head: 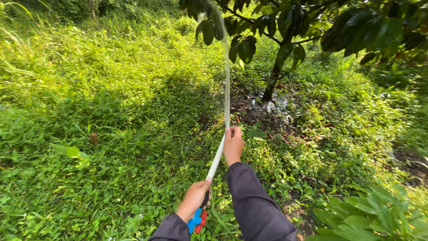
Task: The person waters a tree and the surrounding vegetation by hand using a hose. They move the hose to spray water at different parts of the tree and the grass around it.
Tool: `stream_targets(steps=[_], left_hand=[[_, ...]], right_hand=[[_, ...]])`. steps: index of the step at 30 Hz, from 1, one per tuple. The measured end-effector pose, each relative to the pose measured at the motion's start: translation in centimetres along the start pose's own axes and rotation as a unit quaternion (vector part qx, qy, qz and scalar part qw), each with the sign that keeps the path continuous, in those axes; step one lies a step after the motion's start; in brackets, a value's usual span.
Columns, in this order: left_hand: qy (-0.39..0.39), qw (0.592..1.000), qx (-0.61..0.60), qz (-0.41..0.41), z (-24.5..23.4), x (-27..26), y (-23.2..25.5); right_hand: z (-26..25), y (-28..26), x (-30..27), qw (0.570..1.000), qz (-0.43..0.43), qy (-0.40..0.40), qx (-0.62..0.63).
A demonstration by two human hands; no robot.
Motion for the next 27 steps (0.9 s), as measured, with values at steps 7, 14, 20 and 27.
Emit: stream_targets(steps=[7,14,20,27], left_hand=[[-0.034,0.997,0.070,-0.011,3.8,0.7,-2.1],[-0.060,0.995,0.075,-0.019,5.3,1.4,-3.7],[-0.054,0.993,0.098,-0.024,5.8,2.1,-4.6],[-0.106,0.992,0.072,-0.011,9.4,2.7,-5.0]], right_hand=[[-4.1,6.8,-1.7,0.998,0.021,0.045,-0.040],[-6.7,8.2,-2.6,0.996,0.051,0.053,-0.042],[-7.8,8.7,-3.1,0.995,0.070,0.057,-0.046],[-12.0,11.4,-3.3,0.987,0.070,0.103,-0.104]])
Point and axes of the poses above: each hand's wrist, its own x-axis towards the middle knuckle, its own z-axis out of the palm, y = z × x, the point moved 5 cm from there along x, towards the middle knuckle, and after that the axes turned 12 degrees about -z, right-handed, at the moved point
